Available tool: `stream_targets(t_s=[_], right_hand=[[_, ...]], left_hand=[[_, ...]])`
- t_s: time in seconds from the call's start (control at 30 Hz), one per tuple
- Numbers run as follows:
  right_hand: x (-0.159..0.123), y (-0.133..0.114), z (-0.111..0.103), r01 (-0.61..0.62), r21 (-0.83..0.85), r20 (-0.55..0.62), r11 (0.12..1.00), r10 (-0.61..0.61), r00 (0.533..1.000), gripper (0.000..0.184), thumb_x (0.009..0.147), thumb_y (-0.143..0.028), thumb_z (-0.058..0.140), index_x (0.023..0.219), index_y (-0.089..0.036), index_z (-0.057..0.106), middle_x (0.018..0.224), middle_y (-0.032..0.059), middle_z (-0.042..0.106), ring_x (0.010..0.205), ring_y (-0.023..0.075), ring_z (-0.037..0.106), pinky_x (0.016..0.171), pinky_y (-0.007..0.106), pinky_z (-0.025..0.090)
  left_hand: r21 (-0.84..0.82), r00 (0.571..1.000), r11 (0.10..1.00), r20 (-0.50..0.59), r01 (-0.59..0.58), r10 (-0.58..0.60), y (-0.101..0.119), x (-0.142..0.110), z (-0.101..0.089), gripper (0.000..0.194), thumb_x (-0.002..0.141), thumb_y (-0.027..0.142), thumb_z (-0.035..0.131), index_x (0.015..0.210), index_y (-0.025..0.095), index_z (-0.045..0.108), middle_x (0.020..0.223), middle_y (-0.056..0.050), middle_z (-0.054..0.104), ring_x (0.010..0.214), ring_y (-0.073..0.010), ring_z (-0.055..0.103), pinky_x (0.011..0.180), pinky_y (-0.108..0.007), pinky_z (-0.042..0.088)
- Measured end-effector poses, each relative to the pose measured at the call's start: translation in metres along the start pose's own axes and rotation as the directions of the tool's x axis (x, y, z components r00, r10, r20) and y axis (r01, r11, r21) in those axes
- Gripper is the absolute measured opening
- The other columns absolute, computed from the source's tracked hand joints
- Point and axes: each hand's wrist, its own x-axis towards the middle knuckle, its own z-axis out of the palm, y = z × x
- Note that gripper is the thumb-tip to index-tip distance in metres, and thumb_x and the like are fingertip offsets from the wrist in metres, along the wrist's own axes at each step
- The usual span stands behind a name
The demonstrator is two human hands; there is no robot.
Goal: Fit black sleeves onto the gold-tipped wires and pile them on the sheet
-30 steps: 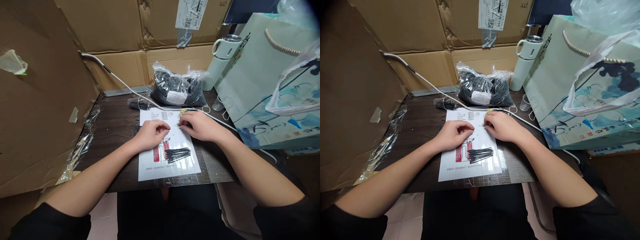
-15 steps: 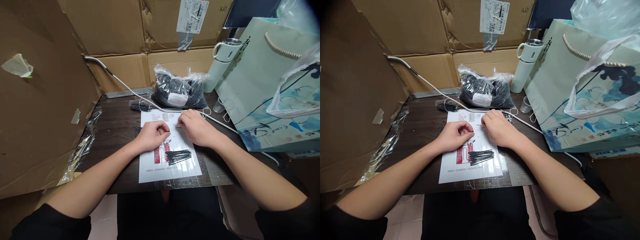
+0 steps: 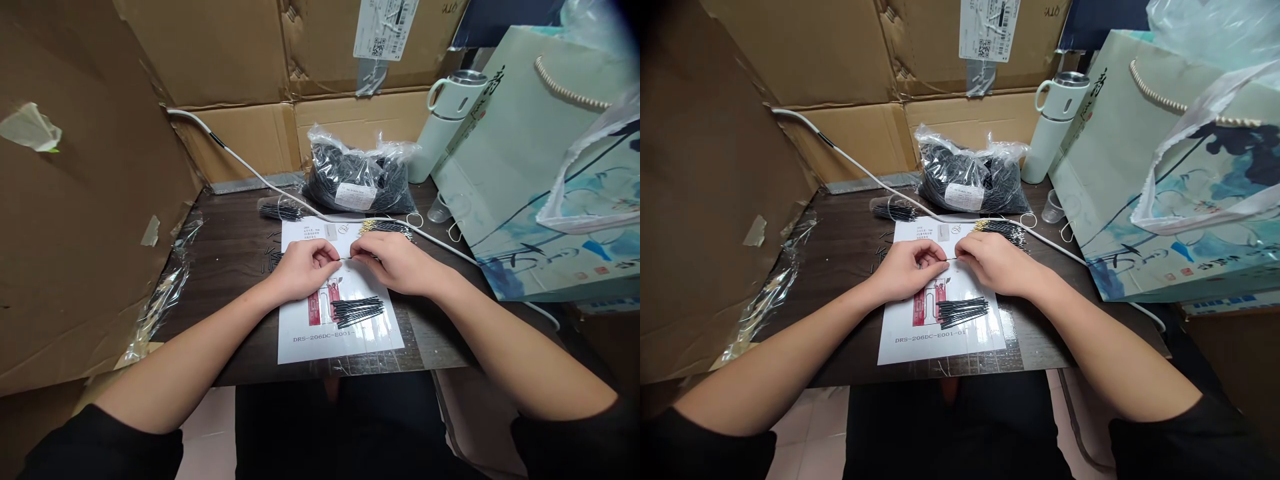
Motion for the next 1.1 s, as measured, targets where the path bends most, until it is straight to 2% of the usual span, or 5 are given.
stream_targets(t_s=[0.37, 0.57, 1.1], right_hand=[[0.0001, 0.0004, 0.0004, -0.013, 0.008, 0.036, 1.000, 0.013, 0.999, 0.014, 0.103, -0.010, 0.054, 0.101, -0.015, 0.067, 0.095, 0.0090, 0.070, 0.084, 0.0219, 0.062, 0.077, 0.035, 0.046], [0.0013, -0.0032, -0.0009, 0.020, 0.036, -0.026, 0.999, -0.019, 0.999, 0.011, 0.102, -0.011, 0.059, 0.100, -0.016, 0.068, 0.090, 0.0059, 0.067, 0.078, 0.0185, 0.058, 0.073, 0.032, 0.044], [0.0004, -0.0009, 0.0065, 0.033, 0.042, -0.003, 0.999, -0.033, 0.999, 0.014, 0.103, -0.010, 0.054, 0.101, -0.015, 0.067, 0.093, 0.0087, 0.068, 0.084, 0.0219, 0.061, 0.076, 0.035, 0.047]], left_hand=[[0.010, 0.998, 0.998, 0.000, -0.060, 0.060, -0.0005, -0.0010, 0.0016, 0.011, 0.088, 0.026, 0.078, 0.093, 0.017, 0.078, 0.076, 0.000, 0.072, 0.067, -0.0097, 0.061, 0.064, -0.023, 0.048], [0.025, 0.997, 0.997, -0.011, -0.075, 0.076, 0.0009, -0.0032, 0.0021, 0.012, 0.088, 0.028, 0.078, 0.093, 0.017, 0.080, 0.075, 0.000, 0.073, 0.066, -0.0105, 0.061, 0.064, -0.024, 0.048], [0.082, 0.993, 0.990, 0.001, -0.118, 0.118, 0.0049, -0.0058, 0.0029, 0.011, 0.090, 0.027, 0.077, 0.093, 0.019, 0.083, 0.078, -0.001, 0.076, 0.069, -0.0116, 0.062, 0.069, -0.026, 0.048]])
